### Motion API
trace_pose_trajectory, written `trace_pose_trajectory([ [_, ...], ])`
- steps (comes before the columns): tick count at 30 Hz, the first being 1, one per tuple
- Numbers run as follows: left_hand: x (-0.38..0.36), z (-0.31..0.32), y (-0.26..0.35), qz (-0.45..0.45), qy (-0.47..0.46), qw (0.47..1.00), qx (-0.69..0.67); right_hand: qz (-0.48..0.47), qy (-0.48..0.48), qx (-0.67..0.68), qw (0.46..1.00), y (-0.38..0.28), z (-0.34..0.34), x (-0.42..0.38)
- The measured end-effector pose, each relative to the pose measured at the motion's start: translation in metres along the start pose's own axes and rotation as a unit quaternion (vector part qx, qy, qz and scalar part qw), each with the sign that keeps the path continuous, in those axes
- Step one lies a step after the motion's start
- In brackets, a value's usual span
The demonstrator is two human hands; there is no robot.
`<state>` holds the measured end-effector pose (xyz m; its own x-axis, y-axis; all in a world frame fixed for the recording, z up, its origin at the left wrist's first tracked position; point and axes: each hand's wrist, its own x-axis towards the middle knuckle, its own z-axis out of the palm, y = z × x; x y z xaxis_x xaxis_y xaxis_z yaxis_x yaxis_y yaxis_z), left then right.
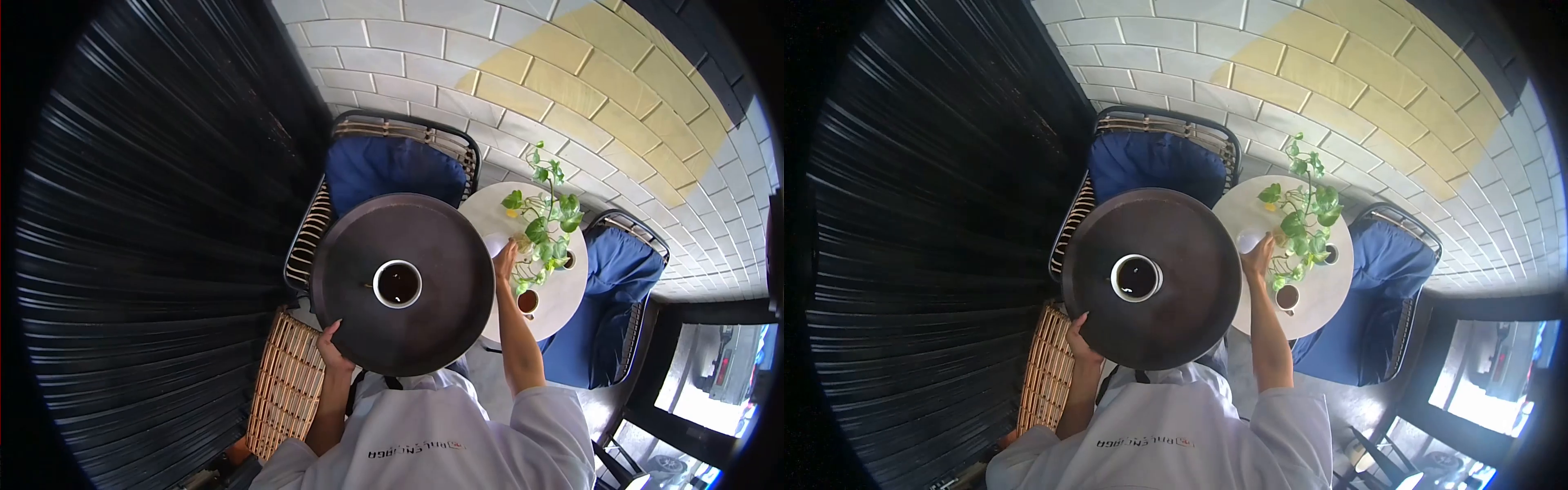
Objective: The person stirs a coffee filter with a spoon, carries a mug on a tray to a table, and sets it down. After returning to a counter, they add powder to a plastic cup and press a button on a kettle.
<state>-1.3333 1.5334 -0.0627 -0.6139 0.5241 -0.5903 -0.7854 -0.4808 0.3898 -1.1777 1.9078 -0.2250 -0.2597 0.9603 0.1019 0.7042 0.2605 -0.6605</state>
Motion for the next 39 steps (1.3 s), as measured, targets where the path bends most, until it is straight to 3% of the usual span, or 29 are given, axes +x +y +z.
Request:
trace_pose_trajectory([
  [6, 0.015, 0.009, -0.002, 0.002, 0.012, 1.0, 0.025, 0.034, -0.031, 0.038, 0.998, -0.011, -0.017, -0.048],
  [10, 0.027, 0.004, -0.001, 0.003, 0.032, 0.999, 0.042, 0.002, -0.03, 0.002, 1.0, 0.003, -0.015, -0.07],
  [13, 0.03, 0.008, 0.001, -0.005, 0.025, 0.999, 0.048, 0.074, -0.046, 0.088, 0.992, 0.0, -0.026, -0.083],
  [16, 0.031, 0.016, 0.0, -0.007, 0.013, 0.999, 0.049, 0.086, -0.052, 0.106, 0.989, -0.003, -0.037, -0.095],
  [17, 0.031, 0.018, -0.001, 0.0, 0.009, 0.999, 0.052, 0.044, -0.053, 0.023, 0.997, 0.026, -0.016, -0.101],
  [30, 0.039, 0.017, -0.015, -0.021, 0.026, 0.999, 0.012, -0.041, -0.064, 0.048, 0.996, 0.016, -0.048, -0.115],
  [32, 0.037, 0.02, -0.015, -0.03, 0.009, 1.0, 0.002, -0.145, -0.066, -0.133, 0.978, 0.009, -0.057, -0.12],
  [33, 0.036, 0.022, -0.015, -0.029, 0.009, 1.0, 0.004, -0.145, -0.066, -0.132, 0.978, 0.008, -0.064, -0.122],
  [35, 0.034, 0.025, -0.018, -0.01, 0.011, 1.0, 0.007, -0.222, -0.185, -0.194, 0.937, 0.012, -0.086, -0.12],
  [36, 0.034, 0.025, -0.018, -0.009, 0.012, 1.0, 0.006, -0.224, -0.186, -0.194, 0.937, -0.001, -0.109, -0.116],
  [38, 0.033, 0.022, -0.021, -0.026, -0.009, 1.0, 0.005, -0.061, -0.307, -0.187, 0.931, -0.05, -0.168, -0.101],
  [39, 0.034, 0.02, -0.022, -0.026, -0.009, 1.0, 0.004, -0.069, -0.228, -0.161, 0.958, -0.063, -0.181, -0.094],
])
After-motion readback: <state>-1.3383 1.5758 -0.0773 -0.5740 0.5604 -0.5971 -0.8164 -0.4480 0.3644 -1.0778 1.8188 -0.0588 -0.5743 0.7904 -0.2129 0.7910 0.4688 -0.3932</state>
